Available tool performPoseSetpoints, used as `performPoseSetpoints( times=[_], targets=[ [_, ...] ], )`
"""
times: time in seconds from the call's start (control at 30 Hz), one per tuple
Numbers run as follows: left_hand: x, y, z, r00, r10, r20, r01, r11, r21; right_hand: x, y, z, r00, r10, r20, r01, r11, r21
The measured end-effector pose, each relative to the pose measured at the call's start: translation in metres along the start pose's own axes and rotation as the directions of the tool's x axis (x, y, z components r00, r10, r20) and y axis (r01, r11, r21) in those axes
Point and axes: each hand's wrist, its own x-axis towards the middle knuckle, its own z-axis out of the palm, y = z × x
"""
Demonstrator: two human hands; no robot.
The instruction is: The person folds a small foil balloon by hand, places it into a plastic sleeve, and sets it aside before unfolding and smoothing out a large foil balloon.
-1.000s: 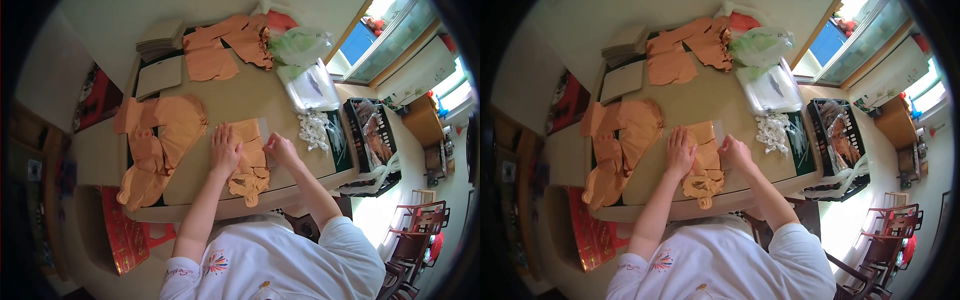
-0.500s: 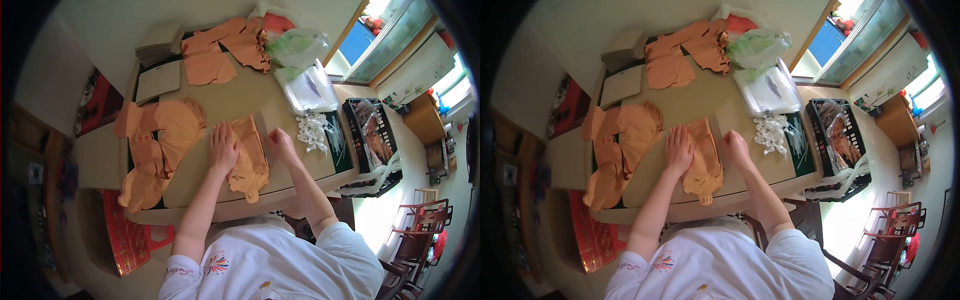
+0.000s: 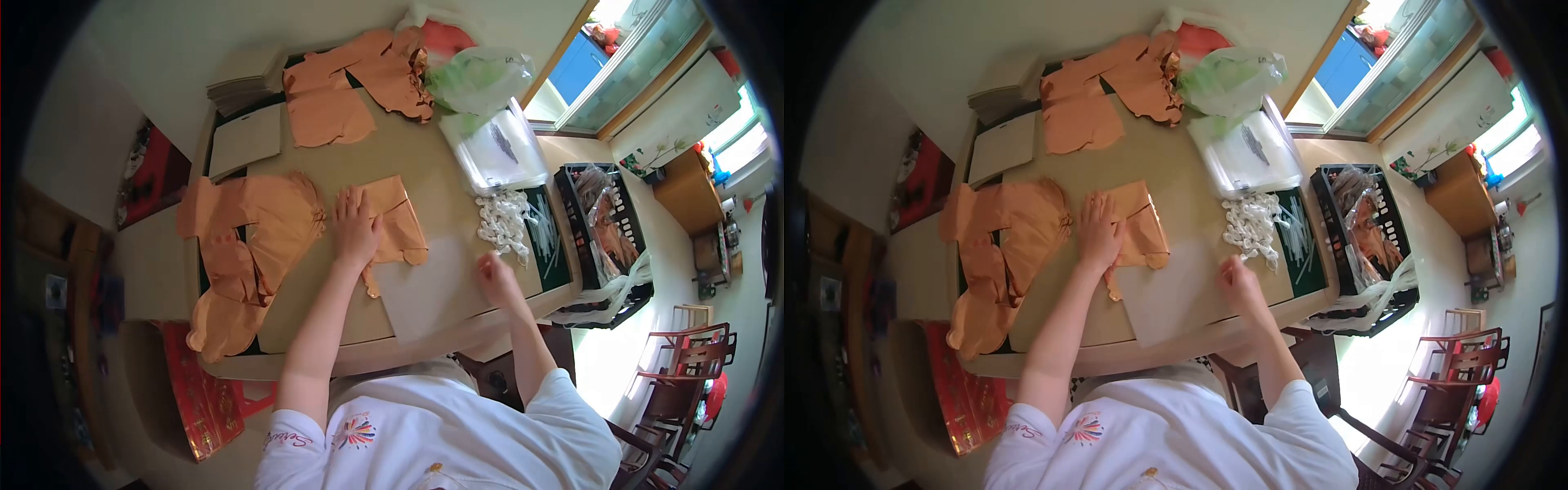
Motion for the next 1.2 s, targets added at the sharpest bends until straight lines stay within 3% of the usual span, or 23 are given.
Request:
performPoseSetpoints(
  times=[0.07, 0.13, 0.17, 0.27, 0.33, 0.5, 0.53, 0.63, 0.67, 0.73, 0.77, 0.8, 0.83, 0.9, 1.03, 1.2],
  targets=[
    [-0.005, 0.005, -0.01, 0.994, 0.106, 0.012, -0.106, 0.994, -0.01, -0.021, 0.002, 0.004, 0.996, 0.046, 0.078, -0.048, 0.999, 0.021],
    [-0.013, 0.007, -0.018, 0.962, 0.27, 0.046, -0.267, 0.962, -0.056, -0.028, -0.008, 0.0, 1.0, -0.01, -0.017, 0.008, 0.995, -0.095],
    [-0.017, 0.007, -0.019, 0.953, 0.292, 0.081, -0.279, 0.95, -0.138, -0.033, -0.012, 0.001, 0.997, -0.041, -0.062, 0.031, 0.988, -0.149],
    [-0.028, 0.006, -0.022, 0.929, 0.338, 0.151, -0.281, 0.909, -0.307, -0.008, -0.033, 0.008, 0.919, -0.334, -0.207, 0.296, 0.935, -0.194],
    [-0.029, 0.006, -0.024, 0.927, 0.34, 0.156, -0.278, 0.905, -0.321, 0.018, -0.048, 0.027, 0.977, -0.203, -0.062, 0.21, 0.97, 0.121],
    [-0.031, 0.011, -0.033, 0.931, 0.331, 0.152, -0.273, 0.911, -0.309, 0.072, -0.07, 0.072, 0.985, -0.089, 0.145, 0.021, 0.908, 0.419],
    [-0.032, 0.012, -0.033, 0.935, 0.323, 0.144, -0.267, 0.911, -0.315, 0.075, -0.075, 0.069, 0.97, -0.056, 0.238, -0.093, 0.816, 0.571],
    [-0.03, 0.0, -0.007, 0.957, 0.276, 0.085, -0.232, 0.91, -0.342, 0.083, -0.079, 0.064, 0.949, -0.069, 0.308, -0.222, 0.547, 0.807],
    [-0.03, -0.005, 0.001, 0.977, 0.191, 0.094, -0.119, 0.854, -0.506, 0.09, -0.074, 0.068, 0.973, 0.011, 0.23, -0.183, 0.641, 0.745],
    [-0.028, -0.006, 0.005, 0.987, 0.059, 0.152, 0.072, 0.677, -0.732, 0.093, -0.068, 0.074, 0.997, -0.071, -0.022, 0.074, 0.938, 0.34],
    [-0.028, -0.006, 0.007, 0.983, 0.008, 0.185, 0.146, 0.582, -0.8, 0.094, -0.064, 0.076, 0.98, -0.155, -0.125, 0.165, 0.983, 0.076],
    [-0.027, -0.004, 0.001, 0.977, -0.023, 0.212, 0.191, 0.536, -0.822, 0.086, -0.079, 0.07, 0.995, -0.072, -0.066, 0.072, 0.997, -0.003],
    [-0.027, -0.002, -0.002, 0.969, -0.052, 0.242, 0.236, 0.487, -0.841, 0.086, -0.081, 0.074, 0.991, -0.106, -0.08, 0.1, 0.992, -0.08],
    [-0.024, -0.004, -0.004, 0.99, -0.005, 0.143, 0.12, 0.575, -0.809, 0.086, -0.082, 0.08, 0.979, -0.179, -0.097, 0.152, 0.96, -0.233],
    [-0.022, -0.003, -0.011, 1.0, 0.001, 0.002, 0.001, 0.616, -0.788, 0.094, -0.083, 0.086, 0.984, -0.13, -0.121, 0.119, 0.988, -0.094],
    [-0.02, -0.011, -0.014, 0.972, -0.043, 0.231, 0.219, 0.528, -0.821, 0.094, -0.079, 0.106, 0.844, -0.489, -0.219, 0.47, 0.872, -0.136]
  ],
)
